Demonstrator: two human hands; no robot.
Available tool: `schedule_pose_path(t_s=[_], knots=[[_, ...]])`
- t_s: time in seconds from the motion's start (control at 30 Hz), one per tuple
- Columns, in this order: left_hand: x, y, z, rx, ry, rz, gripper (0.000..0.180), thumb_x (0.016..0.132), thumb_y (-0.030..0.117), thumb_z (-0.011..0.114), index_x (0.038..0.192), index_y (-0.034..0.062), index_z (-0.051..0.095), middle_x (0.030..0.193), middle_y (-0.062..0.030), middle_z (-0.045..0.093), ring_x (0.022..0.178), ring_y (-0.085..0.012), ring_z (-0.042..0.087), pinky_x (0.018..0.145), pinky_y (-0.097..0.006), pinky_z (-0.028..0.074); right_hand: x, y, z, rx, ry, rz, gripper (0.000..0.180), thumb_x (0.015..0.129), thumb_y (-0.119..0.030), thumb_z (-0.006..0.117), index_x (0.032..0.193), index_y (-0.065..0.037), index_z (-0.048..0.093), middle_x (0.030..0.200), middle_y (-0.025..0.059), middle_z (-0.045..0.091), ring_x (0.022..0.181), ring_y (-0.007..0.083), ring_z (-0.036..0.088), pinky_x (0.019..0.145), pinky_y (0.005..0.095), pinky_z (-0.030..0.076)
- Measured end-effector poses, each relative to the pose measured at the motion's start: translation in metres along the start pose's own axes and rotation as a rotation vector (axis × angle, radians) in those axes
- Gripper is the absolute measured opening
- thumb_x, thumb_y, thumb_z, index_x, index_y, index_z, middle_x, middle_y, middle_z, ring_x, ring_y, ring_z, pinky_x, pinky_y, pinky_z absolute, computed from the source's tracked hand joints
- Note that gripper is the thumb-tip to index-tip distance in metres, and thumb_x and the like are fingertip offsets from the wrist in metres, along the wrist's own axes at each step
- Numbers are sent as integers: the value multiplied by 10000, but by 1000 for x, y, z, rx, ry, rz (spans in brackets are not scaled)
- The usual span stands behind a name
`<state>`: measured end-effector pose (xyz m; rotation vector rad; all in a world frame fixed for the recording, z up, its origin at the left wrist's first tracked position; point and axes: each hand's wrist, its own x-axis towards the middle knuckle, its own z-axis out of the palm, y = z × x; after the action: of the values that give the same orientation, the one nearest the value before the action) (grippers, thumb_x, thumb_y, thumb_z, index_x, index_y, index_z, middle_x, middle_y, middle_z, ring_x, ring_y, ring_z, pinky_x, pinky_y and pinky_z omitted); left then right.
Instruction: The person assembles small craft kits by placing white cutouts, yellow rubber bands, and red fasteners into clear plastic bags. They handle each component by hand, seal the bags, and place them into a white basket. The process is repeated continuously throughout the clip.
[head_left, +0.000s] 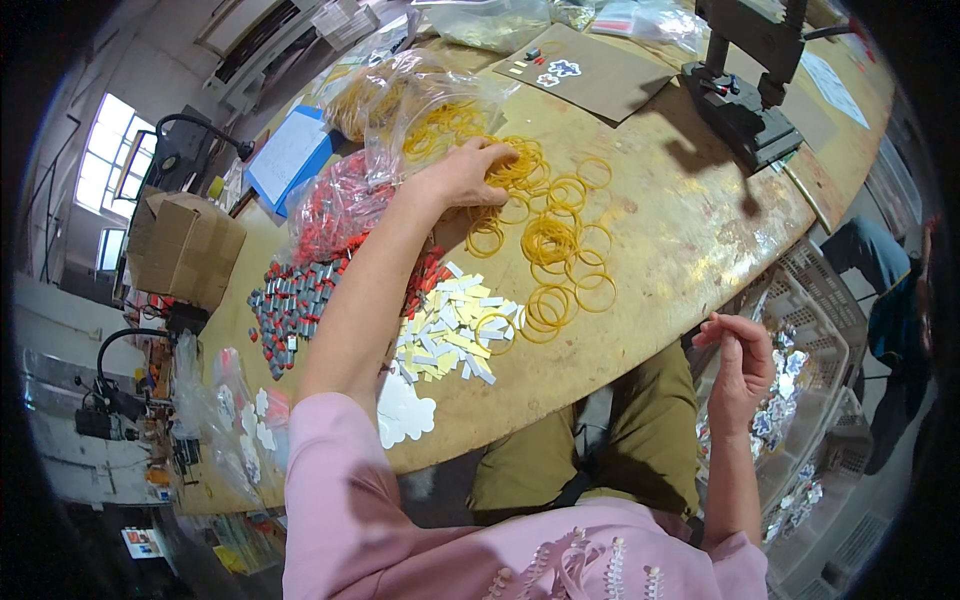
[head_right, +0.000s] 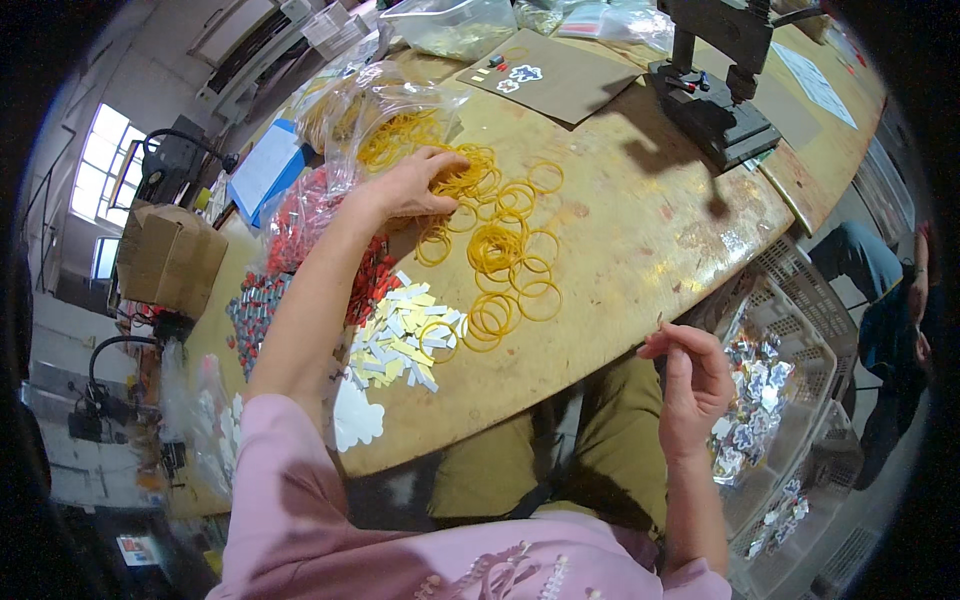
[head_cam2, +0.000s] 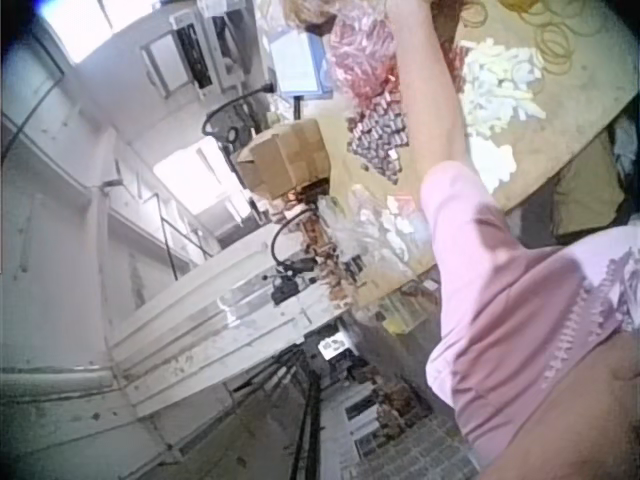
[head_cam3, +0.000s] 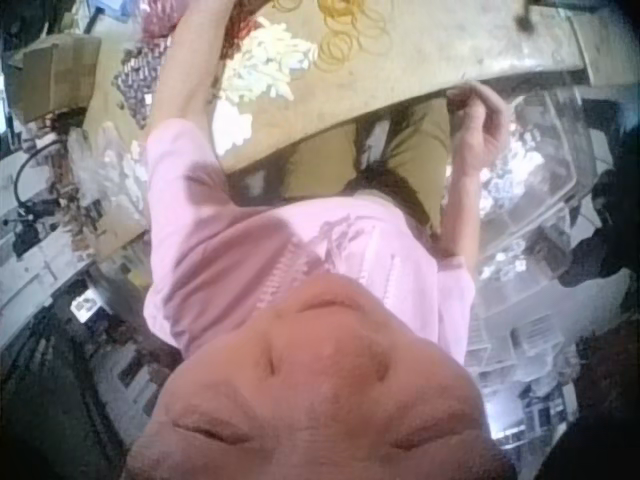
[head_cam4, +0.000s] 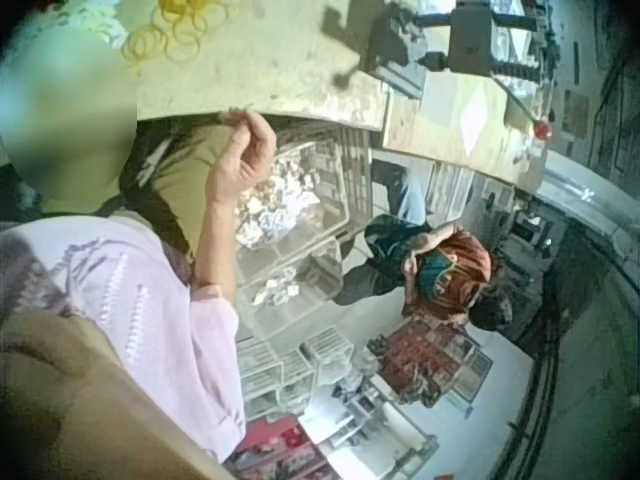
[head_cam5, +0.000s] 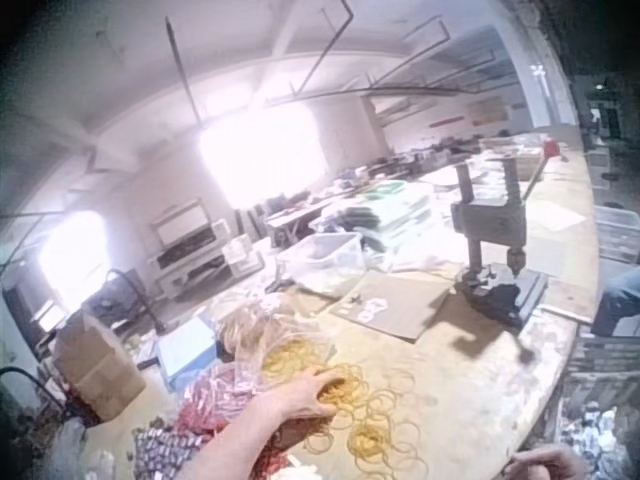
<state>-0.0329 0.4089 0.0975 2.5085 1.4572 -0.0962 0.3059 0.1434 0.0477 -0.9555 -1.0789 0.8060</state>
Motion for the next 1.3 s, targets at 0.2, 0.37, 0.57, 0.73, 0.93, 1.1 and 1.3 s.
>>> schedule_pose_path(t_s=[0.2,0.37,0.57,0.73,0.93,1.1,1.3], knots=[[2,19,17,202,192,-169,465,792,70,653,1244,162,595,1257,-193,564,1117,-417,573,959,-467,493,8,6,7,49,-3,30,149,1000,-41,532,1099,24,622,961,109,667,821,171,649,787,316,543],[6,-25,25,107,371,-5,440,764,23,659,1200,78,624,1129,-187,646,1023,-394,640,903,-426,526,10,4,13,95,-28,29,140,998,-33,531,1086,27,622,958,116,663,813,176,650,771,316,549],[16,-42,-5,-1254,514,-404,400,849,42,664,1242,55,586,1119,-152,669,972,-319,682,816,-433,585,6,5,0,61,23,6,148,994,-12,508,1083,41,615,945,134,654,798,187,648,733,320,557],[53,-100,-8,-1652,666,-579,390,879,69,671,1253,42,565,1123,-157,664,961,-319,684,795,-482,595,2,4,0,47,29,-27,153,995,-4,484,1066,46,610,979,154,645,802,194,645,703,328,572],[54,-172,-32,-155,751,-670,571,813,168,757,1320,18,543,1262,-167,634,1066,-275,654,811,-435,541,-5,5,2,71,-5,25,153,999,0,480,1070,42,609,1015,166,640,825,195,646,693,331,584],[29,-92,-37,-76,384,-305,570,829,290,713,1283,-25,573,1275,-253,603,1238,-360,546,1020,-452,438,-12,4,2,71,-23,41,152,997,8,486,1083,45,605,1008,165,640,833,195,648,704,330,581],[-67,24,25,-73,310,-11,838,886,417,673,1526,53,272,1556,-300,216,1458,-437,213,1186,-485,218,-30,-5,-4,55,-79,43,180,970,51,500,1113,44,611,998,154,639,847,188,651,735,321,580]])
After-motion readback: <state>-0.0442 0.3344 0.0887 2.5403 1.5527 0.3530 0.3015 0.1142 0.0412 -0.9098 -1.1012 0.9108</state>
